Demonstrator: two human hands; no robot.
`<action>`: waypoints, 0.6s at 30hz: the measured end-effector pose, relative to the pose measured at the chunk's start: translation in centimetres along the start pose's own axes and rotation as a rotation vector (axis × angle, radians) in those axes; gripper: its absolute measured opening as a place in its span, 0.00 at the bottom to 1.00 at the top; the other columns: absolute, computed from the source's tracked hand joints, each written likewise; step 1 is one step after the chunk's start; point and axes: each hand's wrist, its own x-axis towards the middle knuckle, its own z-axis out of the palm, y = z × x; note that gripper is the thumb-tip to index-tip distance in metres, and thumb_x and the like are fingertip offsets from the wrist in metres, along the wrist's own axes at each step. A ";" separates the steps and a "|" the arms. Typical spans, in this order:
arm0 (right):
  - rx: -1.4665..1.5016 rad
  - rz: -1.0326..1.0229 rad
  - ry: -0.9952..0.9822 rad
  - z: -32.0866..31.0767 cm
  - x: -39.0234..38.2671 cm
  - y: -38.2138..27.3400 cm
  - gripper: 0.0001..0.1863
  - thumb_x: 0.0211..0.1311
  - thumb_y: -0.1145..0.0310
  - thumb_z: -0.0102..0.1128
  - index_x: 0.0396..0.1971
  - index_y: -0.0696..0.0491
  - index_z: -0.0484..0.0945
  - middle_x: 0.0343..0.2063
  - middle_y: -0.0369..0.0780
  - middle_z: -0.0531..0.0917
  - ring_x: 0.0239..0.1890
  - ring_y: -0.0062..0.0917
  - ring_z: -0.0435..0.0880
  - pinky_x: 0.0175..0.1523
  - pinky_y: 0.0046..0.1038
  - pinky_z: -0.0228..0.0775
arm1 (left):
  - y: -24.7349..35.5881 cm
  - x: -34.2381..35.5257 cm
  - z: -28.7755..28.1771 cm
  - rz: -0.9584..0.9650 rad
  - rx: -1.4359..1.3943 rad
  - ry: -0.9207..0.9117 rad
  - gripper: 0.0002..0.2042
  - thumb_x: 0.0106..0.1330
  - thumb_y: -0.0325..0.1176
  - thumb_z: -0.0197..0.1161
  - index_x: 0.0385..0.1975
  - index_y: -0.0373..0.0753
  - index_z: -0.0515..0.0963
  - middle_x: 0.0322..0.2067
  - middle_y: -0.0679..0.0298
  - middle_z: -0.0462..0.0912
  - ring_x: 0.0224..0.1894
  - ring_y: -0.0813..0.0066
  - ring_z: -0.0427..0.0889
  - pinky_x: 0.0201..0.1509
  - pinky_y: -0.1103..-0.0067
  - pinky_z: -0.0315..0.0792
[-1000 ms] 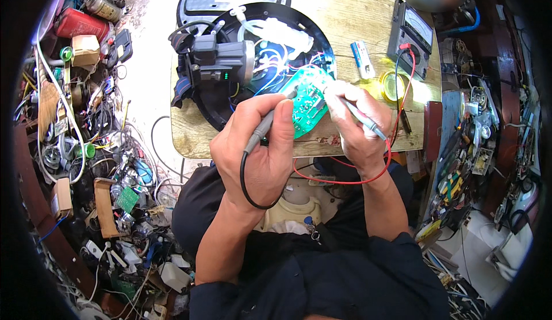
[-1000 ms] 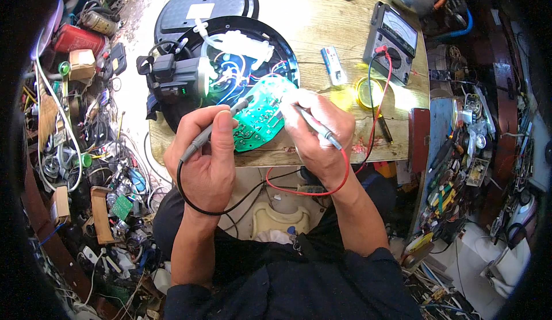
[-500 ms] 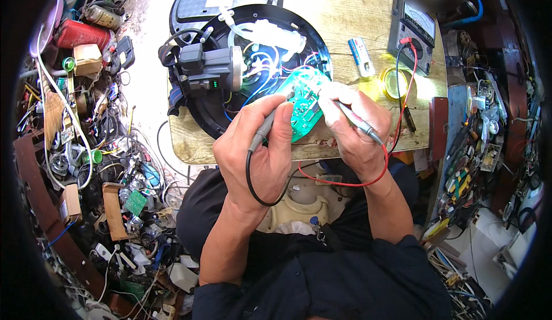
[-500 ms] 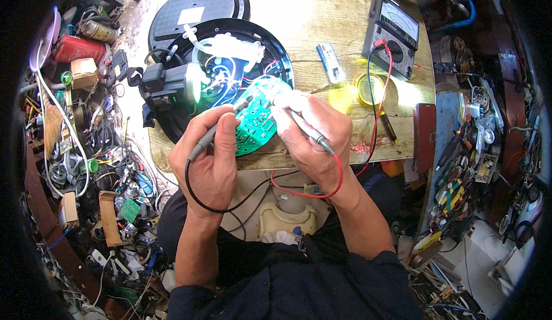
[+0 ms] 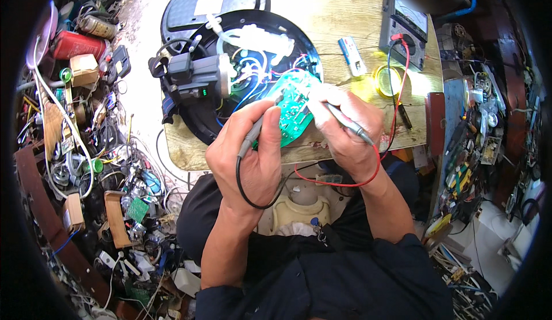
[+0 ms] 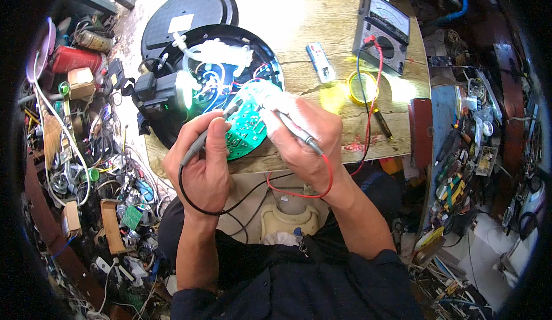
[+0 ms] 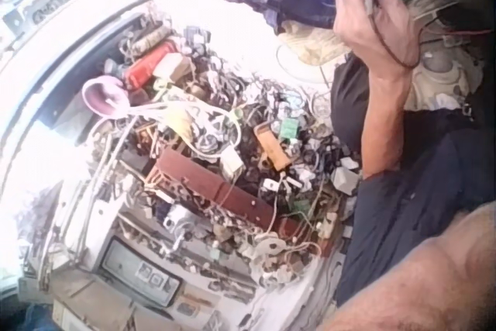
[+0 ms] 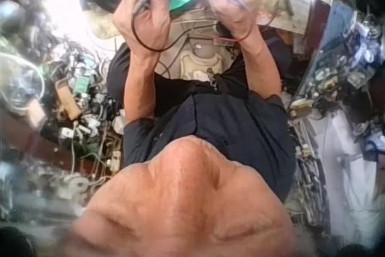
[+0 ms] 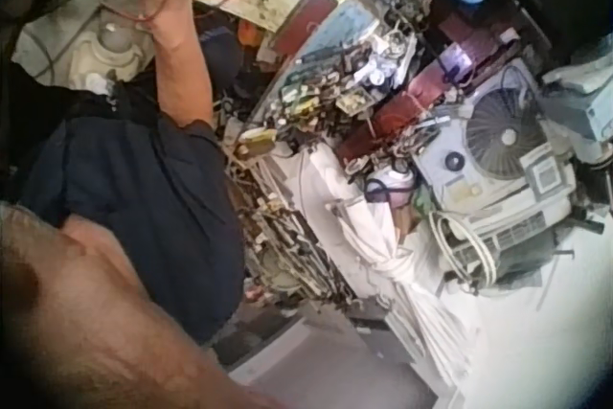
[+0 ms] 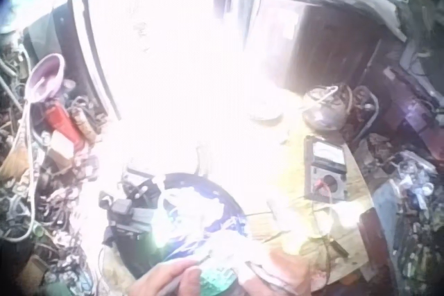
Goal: The person sits on the floor in a cluttered workshop and uses a multimeter to test a small electronic device and a circuit board. They probe various points on the board and device while holding the multimeter probes.
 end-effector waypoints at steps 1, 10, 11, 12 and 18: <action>0.017 0.026 -0.001 0.2 -0.2 -0.1 0.09 0.58 0.80 0.66 0.39 0.62 0.84 0.28 0.45 0.85 0.26 0.32 0.85 0.33 0.29 0.74 | 0.0 -0.1 -0.2 0.002 0.027 0.001 0.06 0.68 0.25 0.67 0.40 0.29 0.81 0.33 0.51 0.87 0.34 0.62 0.88 0.39 0.75 0.78; 0.016 -0.009 0.009 -0.3 0.1 0.1 0.11 0.58 0.78 0.67 0.41 0.60 0.84 0.27 0.45 0.85 0.27 0.35 0.85 0.33 0.32 0.75 | 0.0 -0.4 0.3 -0.055 0.002 -0.008 0.06 0.70 0.26 0.66 0.41 0.29 0.82 0.35 0.54 0.87 0.35 0.68 0.87 0.42 0.77 0.78; 0.018 -0.009 0.011 -0.3 0.1 0.1 0.11 0.58 0.78 0.67 0.41 0.60 0.84 0.27 0.45 0.85 0.27 0.35 0.85 0.33 0.32 0.75 | -0.7 -0.4 0.3 0.055 0.066 -0.018 0.09 0.75 0.32 0.62 0.45 0.32 0.82 0.31 0.61 0.86 0.25 0.86 0.76 0.30 0.87 0.69; 0.020 -0.009 0.012 -0.3 0.1 0.1 0.11 0.58 0.78 0.67 0.41 0.60 0.84 0.27 0.45 0.85 0.27 0.35 0.85 0.33 0.32 0.75 | -0.8 -0.3 0.3 0.063 0.067 -0.019 0.09 0.75 0.32 0.62 0.46 0.32 0.82 0.31 0.61 0.86 0.25 0.86 0.76 0.30 0.87 0.69; -0.047 -0.066 -0.009 -0.5 0.2 -0.3 0.12 0.58 0.78 0.66 0.44 0.60 0.84 0.27 0.45 0.84 0.27 0.34 0.84 0.33 0.32 0.74 | -0.8 -0.2 0.0 0.034 0.049 -0.022 0.10 0.74 0.32 0.63 0.46 0.31 0.82 0.30 0.63 0.86 0.26 0.87 0.75 0.30 0.87 0.68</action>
